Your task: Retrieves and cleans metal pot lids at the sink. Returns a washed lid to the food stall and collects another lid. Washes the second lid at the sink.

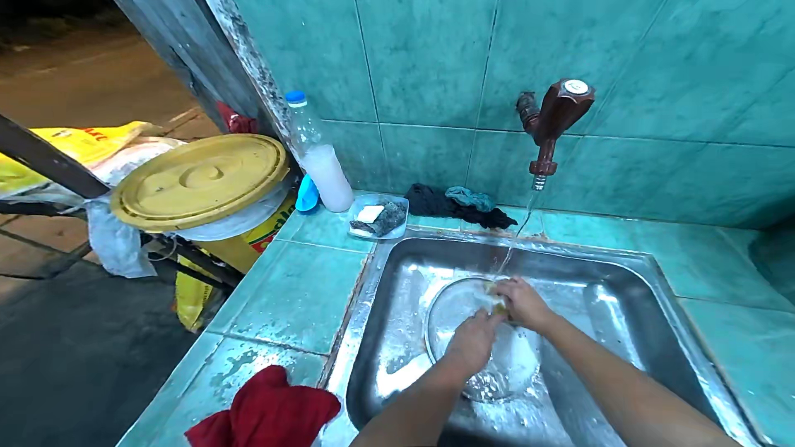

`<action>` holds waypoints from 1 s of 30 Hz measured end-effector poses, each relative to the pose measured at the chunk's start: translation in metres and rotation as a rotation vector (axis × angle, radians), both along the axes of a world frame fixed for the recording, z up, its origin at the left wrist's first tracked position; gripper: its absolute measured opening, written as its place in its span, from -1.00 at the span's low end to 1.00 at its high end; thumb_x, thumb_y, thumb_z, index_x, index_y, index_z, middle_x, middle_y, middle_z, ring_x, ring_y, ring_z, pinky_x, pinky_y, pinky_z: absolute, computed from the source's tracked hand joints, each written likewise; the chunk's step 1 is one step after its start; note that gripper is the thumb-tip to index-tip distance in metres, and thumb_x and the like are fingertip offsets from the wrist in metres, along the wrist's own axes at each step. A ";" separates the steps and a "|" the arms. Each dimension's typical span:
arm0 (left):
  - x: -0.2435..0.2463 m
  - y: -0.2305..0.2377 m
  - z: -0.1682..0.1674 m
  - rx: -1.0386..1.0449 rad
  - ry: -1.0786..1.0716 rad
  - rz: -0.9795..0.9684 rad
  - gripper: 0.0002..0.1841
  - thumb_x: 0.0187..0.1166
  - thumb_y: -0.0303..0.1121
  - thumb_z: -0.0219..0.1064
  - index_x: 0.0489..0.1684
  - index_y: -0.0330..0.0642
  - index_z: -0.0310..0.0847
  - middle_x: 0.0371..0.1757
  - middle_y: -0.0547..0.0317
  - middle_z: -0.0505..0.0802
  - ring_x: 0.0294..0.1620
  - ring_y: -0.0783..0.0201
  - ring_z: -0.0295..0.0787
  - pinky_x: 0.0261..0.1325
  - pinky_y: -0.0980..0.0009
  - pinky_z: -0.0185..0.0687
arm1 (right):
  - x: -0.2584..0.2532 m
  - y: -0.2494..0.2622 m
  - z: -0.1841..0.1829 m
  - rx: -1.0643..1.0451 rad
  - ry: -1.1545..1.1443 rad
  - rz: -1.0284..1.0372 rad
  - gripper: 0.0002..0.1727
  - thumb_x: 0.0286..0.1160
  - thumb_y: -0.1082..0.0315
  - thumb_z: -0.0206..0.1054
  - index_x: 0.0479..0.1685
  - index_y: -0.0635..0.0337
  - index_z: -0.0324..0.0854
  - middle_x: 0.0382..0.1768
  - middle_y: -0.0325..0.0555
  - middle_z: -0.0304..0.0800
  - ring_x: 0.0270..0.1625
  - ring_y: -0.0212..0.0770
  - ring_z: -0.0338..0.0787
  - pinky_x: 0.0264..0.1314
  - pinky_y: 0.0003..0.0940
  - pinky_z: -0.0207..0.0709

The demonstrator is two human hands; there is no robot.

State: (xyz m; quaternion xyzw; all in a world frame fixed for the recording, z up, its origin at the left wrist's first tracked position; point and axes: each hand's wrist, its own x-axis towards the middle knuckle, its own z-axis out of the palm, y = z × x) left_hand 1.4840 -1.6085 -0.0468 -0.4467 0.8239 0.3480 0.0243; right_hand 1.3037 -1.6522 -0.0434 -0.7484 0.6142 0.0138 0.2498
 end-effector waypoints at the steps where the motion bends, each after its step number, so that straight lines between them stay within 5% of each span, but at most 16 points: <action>1: 0.000 -0.001 0.000 0.019 0.014 0.014 -0.39 0.70 -0.40 0.25 0.76 0.26 0.28 0.54 -0.24 0.56 0.40 -0.26 0.66 0.37 -0.17 0.63 | -0.012 0.018 -0.001 -0.013 -0.017 -0.012 -0.56 0.59 0.55 0.13 0.39 0.15 0.70 0.50 0.05 0.65 0.65 0.14 0.47 0.74 0.05 0.25; 5: 0.002 -0.006 0.006 0.127 0.072 0.056 -0.47 0.82 -0.25 0.09 0.79 0.21 0.23 0.55 -0.25 0.56 0.45 -0.25 0.62 0.43 -0.20 0.56 | -0.021 0.108 0.006 0.051 -0.045 0.018 -0.51 0.64 0.53 0.12 0.55 0.24 0.56 0.68 0.15 0.43 0.73 0.25 0.36 0.77 0.13 0.19; 9: -0.004 -0.016 0.015 0.224 0.057 0.040 -0.46 0.90 -0.14 -0.12 0.87 0.09 0.12 0.63 -0.29 0.50 0.59 -0.22 0.51 0.59 -0.18 0.40 | 0.019 0.156 0.005 0.123 -0.046 0.328 -0.51 0.63 0.45 0.19 0.55 0.38 0.50 0.82 0.19 0.16 0.88 0.24 0.05 0.91 0.09 -0.09; 11: -0.011 -0.018 0.018 0.241 0.008 0.037 -0.44 0.91 -0.13 -0.17 0.90 0.09 0.04 0.66 -0.31 0.47 0.62 -0.23 0.46 0.62 -0.19 0.36 | 0.056 0.152 0.001 0.116 -0.031 0.444 -0.45 0.59 0.52 0.17 0.62 0.37 0.43 0.79 0.20 0.22 0.87 0.23 0.09 0.92 0.09 -0.14; 14: -0.017 -0.016 0.023 0.241 -0.092 0.069 -0.41 0.90 -0.11 -0.21 0.95 0.25 -0.13 0.59 -0.26 0.57 0.59 -0.24 0.50 0.54 -0.29 0.39 | 0.117 0.118 -0.002 0.200 0.038 0.391 -0.50 0.73 0.35 0.12 0.55 0.46 0.44 0.57 0.40 0.48 0.68 0.35 0.40 0.72 0.32 0.14; 19: -0.019 -0.016 0.038 0.159 -0.273 0.023 -0.35 0.86 -0.16 -0.13 0.95 0.42 -0.24 0.60 -0.15 0.61 0.61 -0.21 0.50 0.57 -0.35 0.30 | 0.181 0.044 -0.029 0.028 0.053 0.020 -0.41 0.82 0.39 -0.14 0.80 0.41 0.12 0.87 0.29 -0.08 0.91 0.31 -0.13 0.91 0.22 -0.25; 23: -0.021 -0.022 0.028 0.146 -0.218 -0.009 -0.36 0.87 -0.20 -0.10 0.95 0.33 -0.19 0.55 -0.24 0.62 0.57 -0.27 0.52 0.52 -0.31 0.39 | 0.146 0.096 -0.050 -0.072 -0.113 0.211 -0.47 0.78 0.32 0.06 0.65 0.37 0.41 0.72 0.28 0.33 0.82 0.26 0.23 0.86 0.19 0.01; 26: -0.017 -0.024 0.019 0.108 -0.144 -0.054 -0.40 0.89 -0.19 -0.13 0.95 0.28 -0.11 0.53 -0.27 0.63 0.58 -0.27 0.50 0.59 -0.26 0.32 | 0.088 0.138 -0.013 -0.049 -0.207 0.308 -0.66 0.62 0.45 0.22 0.27 0.30 0.73 0.38 0.21 0.72 0.56 0.18 0.60 0.70 0.04 0.34; 28: -0.014 -0.024 0.011 0.065 -0.082 -0.063 -0.42 0.89 -0.20 -0.09 0.92 0.24 0.00 0.52 -0.27 0.64 0.58 -0.25 0.51 0.61 -0.23 0.31 | 0.039 0.140 -0.016 -0.141 -0.225 0.278 -0.74 0.59 0.46 0.26 0.10 0.24 0.80 0.41 0.12 0.72 0.59 0.12 0.59 0.70 0.00 0.39; 30: -0.010 -0.023 0.005 0.014 -0.014 -0.078 -0.46 0.89 -0.21 -0.06 0.87 0.17 0.14 0.49 -0.25 0.66 0.56 -0.23 0.53 0.61 -0.21 0.33 | -0.008 0.127 -0.014 -0.117 -0.170 0.172 -0.68 0.53 0.54 0.25 0.19 0.28 0.77 0.50 0.18 0.63 0.64 0.21 0.51 0.72 0.09 0.32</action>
